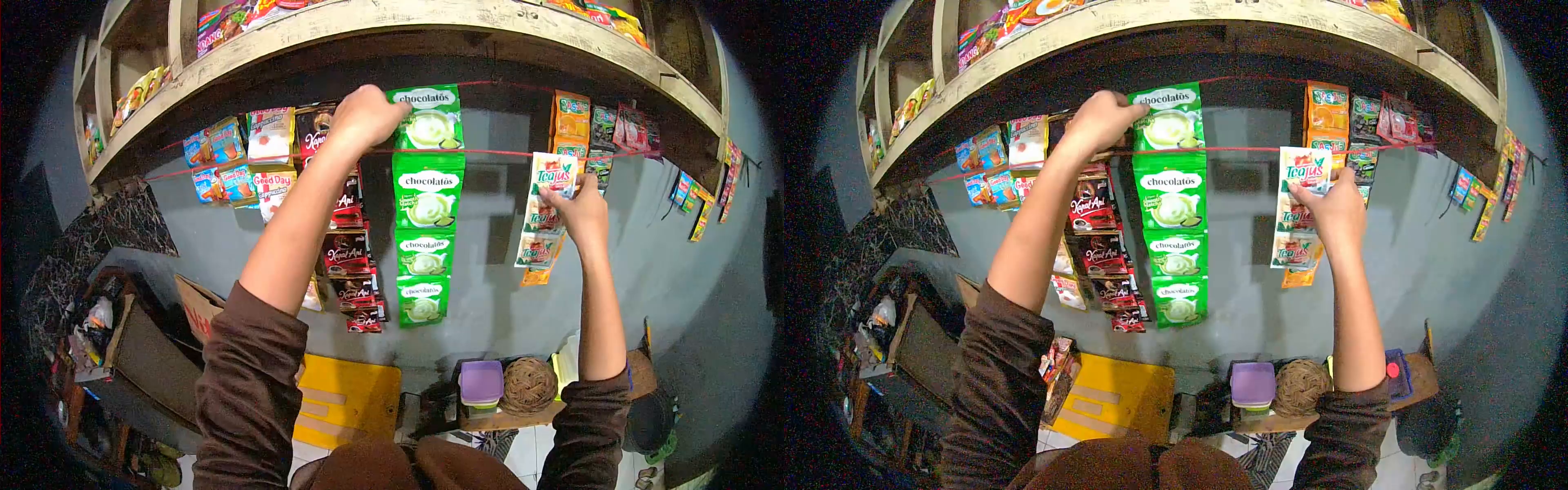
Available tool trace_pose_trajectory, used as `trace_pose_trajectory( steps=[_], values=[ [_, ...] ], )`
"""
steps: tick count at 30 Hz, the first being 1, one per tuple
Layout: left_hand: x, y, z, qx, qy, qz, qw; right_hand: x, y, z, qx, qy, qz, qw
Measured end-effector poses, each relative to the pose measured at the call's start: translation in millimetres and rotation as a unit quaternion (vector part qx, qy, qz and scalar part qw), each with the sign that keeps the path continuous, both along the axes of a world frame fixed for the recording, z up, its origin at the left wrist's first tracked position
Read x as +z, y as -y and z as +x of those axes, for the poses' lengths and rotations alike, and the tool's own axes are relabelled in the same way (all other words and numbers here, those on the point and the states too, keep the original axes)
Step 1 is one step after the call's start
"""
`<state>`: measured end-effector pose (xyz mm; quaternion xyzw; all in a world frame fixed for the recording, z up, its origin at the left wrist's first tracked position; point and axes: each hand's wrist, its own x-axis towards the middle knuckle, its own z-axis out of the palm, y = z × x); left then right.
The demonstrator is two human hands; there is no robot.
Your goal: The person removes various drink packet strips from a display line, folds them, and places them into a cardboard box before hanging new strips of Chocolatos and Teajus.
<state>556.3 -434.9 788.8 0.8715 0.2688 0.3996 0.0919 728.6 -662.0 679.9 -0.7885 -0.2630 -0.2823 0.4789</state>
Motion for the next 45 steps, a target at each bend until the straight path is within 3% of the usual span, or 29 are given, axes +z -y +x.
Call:
trace_pose_trajectory(
  steps=[1,3,5,7,8,11,13,15,16,19,20,23,24,27,29,30,31,35,37,39,40,45],
  values=[
    [4.7,-2.1,2.4,0.024,0.009,0.037,0.999,5.1,3.1,-7.8,-0.004,-0.012,0.007,1.0],
    [11.7,-2.6,0.2,-0.045,0.026,0.046,0.998,19.1,10.3,-21.9,-0.01,-0.02,0.005,1.0],
    [19.5,2.6,-1.1,-0.094,0.049,-0.105,0.989,24.9,9.0,-15.1,-0.019,-0.028,0.002,0.999],
    [22.4,-6.7,6.5,-0.136,0.058,-0.141,0.979,30.6,6.9,-5.4,0.258,-0.068,0.045,0.963],
    [23.4,-11.5,10.4,-0.176,0.067,-0.178,0.966,31.0,8.6,-3.8,0.308,-0.104,0.057,0.944],
    [27.9,0.8,12.4,-0.175,0.124,-0.24,0.947,37.6,2.2,-9.9,0.385,-0.09,0.134,0.909],
    [29.3,1.0,17.8,-0.188,0.151,-0.266,0.934,43.3,1.0,-19.2,0.392,-0.092,0.148,0.903],
    [33.4,2.1,24.0,-0.332,0.276,-0.368,0.823,47.6,1.6,-23.6,0.428,-0.1,0.167,0.883],
    [34.4,6.3,26.3,-0.385,0.336,-0.359,0.781,46.3,-0.7,-18.1,0.444,-0.112,0.164,0.874],
    [30.8,11.2,23.5,-0.424,0.425,-0.278,0.75,43.8,-5.0,-23.5,0.489,-0.12,0.184,0.844],
    [29.4,6.1,15.6,-0.413,0.393,-0.264,0.778,43.2,-3.4,-27.7,0.493,-0.125,0.184,0.841],
    [23.6,5.3,8.1,-0.607,0.42,-0.229,0.634,36.8,-5.1,-28.4,0.498,-0.112,0.173,0.842],
    [17.1,3.9,5.5,-0.638,0.403,-0.243,0.61,34.2,-7.9,-26.9,0.512,-0.106,0.179,0.833],
    [-12.4,8.4,-1.8,-0.595,0.363,-0.336,0.633,27.9,-2.9,-29.0,0.501,-0.125,0.177,0.838],
    [-22.6,22.2,-10.1,-0.583,0.25,-0.436,0.638,25.1,-2.2,-28.4,0.503,-0.127,0.181,0.836],
    [-22.8,41.2,-15.2,-0.527,0.218,-0.484,0.663,24.1,-2.4,-27.8,0.505,-0.138,0.18,0.833],
    [-24.3,39.8,-10.4,-0.486,0.202,-0.484,0.699,22.9,-2.9,-27.0,0.508,-0.149,0.179,0.829],
    [-4.3,32.3,8.2,-0.432,0.174,-0.467,0.752,19.5,-7.7,-23.3,0.507,-0.154,0.166,0.832],
    [4.2,26.2,20.6,-0.429,0.189,-0.458,0.755,20.3,-8.7,-29.2,0.519,-0.167,0.189,0.817],
    [11.7,24.9,31.5,-0.474,0.225,-0.372,0.766,19.1,-11.5,-25.8,0.521,-0.164,0.183,0.818],
    [17.0,26.2,35.2,-0.418,0.26,-0.357,0.794,18.3,-12.7,-24.7,0.522,-0.161,0.177,0.819],
    [1.4,23.0,31.8,-0.485,0.321,-0.269,0.768,16.2,-9.2,-35.4,0.544,-0.126,0.214,0.801]
  ],
)
